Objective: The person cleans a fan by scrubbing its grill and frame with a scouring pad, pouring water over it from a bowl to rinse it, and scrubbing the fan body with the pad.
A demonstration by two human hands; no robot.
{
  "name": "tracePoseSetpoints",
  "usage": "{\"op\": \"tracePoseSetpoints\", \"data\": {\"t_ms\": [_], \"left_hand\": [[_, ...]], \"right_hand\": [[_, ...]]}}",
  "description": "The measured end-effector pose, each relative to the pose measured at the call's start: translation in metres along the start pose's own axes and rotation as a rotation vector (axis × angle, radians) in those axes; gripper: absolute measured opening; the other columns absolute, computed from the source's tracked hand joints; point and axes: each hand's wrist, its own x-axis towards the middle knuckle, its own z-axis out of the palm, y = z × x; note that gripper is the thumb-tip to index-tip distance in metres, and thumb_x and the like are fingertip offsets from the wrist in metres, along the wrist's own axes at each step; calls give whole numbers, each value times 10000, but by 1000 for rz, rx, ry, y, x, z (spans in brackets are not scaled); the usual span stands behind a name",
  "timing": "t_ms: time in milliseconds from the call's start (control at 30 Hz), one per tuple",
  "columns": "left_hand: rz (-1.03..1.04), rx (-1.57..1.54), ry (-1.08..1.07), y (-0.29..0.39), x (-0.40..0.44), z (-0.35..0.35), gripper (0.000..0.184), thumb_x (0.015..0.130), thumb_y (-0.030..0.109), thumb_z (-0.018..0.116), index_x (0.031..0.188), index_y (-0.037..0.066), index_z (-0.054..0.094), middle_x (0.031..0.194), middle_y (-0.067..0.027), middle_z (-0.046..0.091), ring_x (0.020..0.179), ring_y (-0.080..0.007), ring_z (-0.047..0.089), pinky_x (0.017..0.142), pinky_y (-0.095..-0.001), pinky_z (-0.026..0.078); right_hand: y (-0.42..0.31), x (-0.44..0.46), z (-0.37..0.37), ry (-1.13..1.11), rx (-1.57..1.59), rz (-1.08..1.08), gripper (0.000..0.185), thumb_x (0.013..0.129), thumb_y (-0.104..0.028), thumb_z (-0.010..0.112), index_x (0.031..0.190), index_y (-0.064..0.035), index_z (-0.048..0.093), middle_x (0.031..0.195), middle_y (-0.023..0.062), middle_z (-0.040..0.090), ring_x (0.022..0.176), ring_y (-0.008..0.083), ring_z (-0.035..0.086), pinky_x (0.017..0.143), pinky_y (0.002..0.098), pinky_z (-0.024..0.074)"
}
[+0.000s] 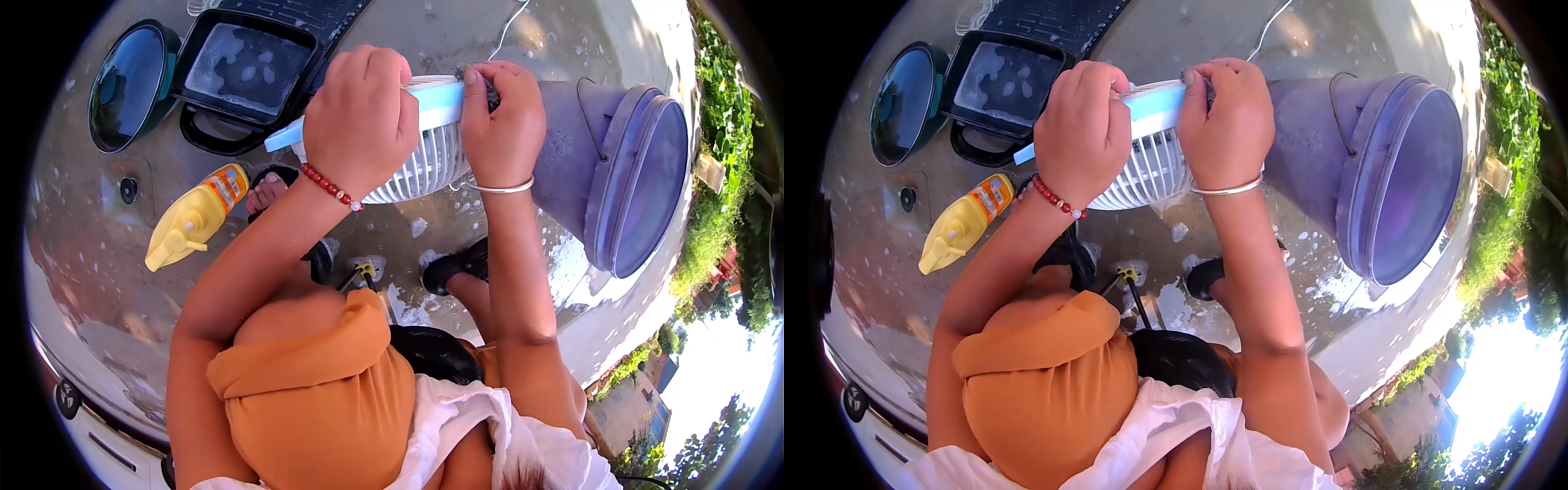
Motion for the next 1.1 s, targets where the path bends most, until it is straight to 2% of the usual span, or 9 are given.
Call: {"op": "tracePoseSetpoints", "data": {"t_ms": [100, 200, 267, 433, 633, 700, 867, 933, 1100], "left_hand": [[25, 53, -14, -5, -2, 2, 110, 807, 96, 610, 907, 98, 564, 859, -56, 619, 853, -299, 603, 697, -433, 450], [8, 36, -38, 0, 0, -3, 123, 854, 42, 536, 964, 75, 583, 881, -96, 638, 843, -331, 611, 733, -432, 475], [-8, 16, -50, 4, -2, -4, 125, 858, 42, 537, 969, 74, 585, 875, -102, 640, 838, -335, 618, 731, -436, 485], [-15, 5, -11, -3, -3, 3, 133, 822, 74, 615, 945, 86, 566, 852, -66, 625, 821, -300, 616, 709, -442, 460], [26, 7, -3, 1, -3, 2, 129, 837, 81, 613, 959, 89, 573, 857, -79, 635, 816, -312, 619, 713, -444, 459], [17, 9, 7, -2, 0, 4, 126, 840, 83, 613, 959, 89, 575, 855, -81, 636, 816, -313, 620, 716, -442, 459], [-24, 34, -8, -5, -2, 4, 111, 847, 89, 613, 953, 91, 580, 840, -83, 636, 808, -313, 623, 719, -440, 461], [-24, 2, -31, -1, 0, 1, 130, 884, 35, 521, 991, 65, 587, 877, -127, 652, 846, -347, 635, 750, -447, 502], [4, 38, -22, -4, -5, 5, 115, 847, 84, 609, 956, 98, 576, 835, -76, 629, 812, -296, 623, 722, -432, 462]], "right_hand": [[-46, -9, 0, -1, 221, 39, 56, 830, -52, 722, 857, -10, 696, 941, 145, 670, 766, 307, 657, 632, 370, 518], [-17, -7, 7, 30, 161, 102, 62, 841, -67, 715, 853, -7, 702, 940, 138, 672, 798, 312, 658, 654, 385, 519], [10, -11, 9, 46, -235, 189, 74, 856, -78, 703, 858, -4, 706, 963, 140, 674, 834, 323, 652, 678, 400, 516], [-48, -20, -9, 1, -9, 134, 111, 858, -58, 686, 948, -1, 719, 990, 128, 665, 859, 314, 631, 694, 399, 514], [0, -18, -9, -10, -208, 160, 109, 807, -16, 697, 910, 14, 719, 1022, 155, 666, 777, 334, 673, 663, 407, 544], [-23, -21, -11, -25, -113, 160, 104, 860, -20, 683, 946, 7, 733, 980, 139, 686, 769, 301, 664, 660, 359, 529], [-35, -18, -2, 21, 44, 69, 92, 820, -14, 683, 906, 9, 705, 981, 159, 674, 742, 313, 665, 637, 374, 532], [-9, -13, -4, 32, -42, 133, 110, 829, -16, 674, 925, 3, 724, 927, 158, 691, 764, 319, 674, 650, 374, 543], [-32, -16, -6, 23, -89, 114, 161, 799, 7, 684, 953, -8, 727, 917, 162, 692, 772, 320, 675, 664, 368, 546]]}}
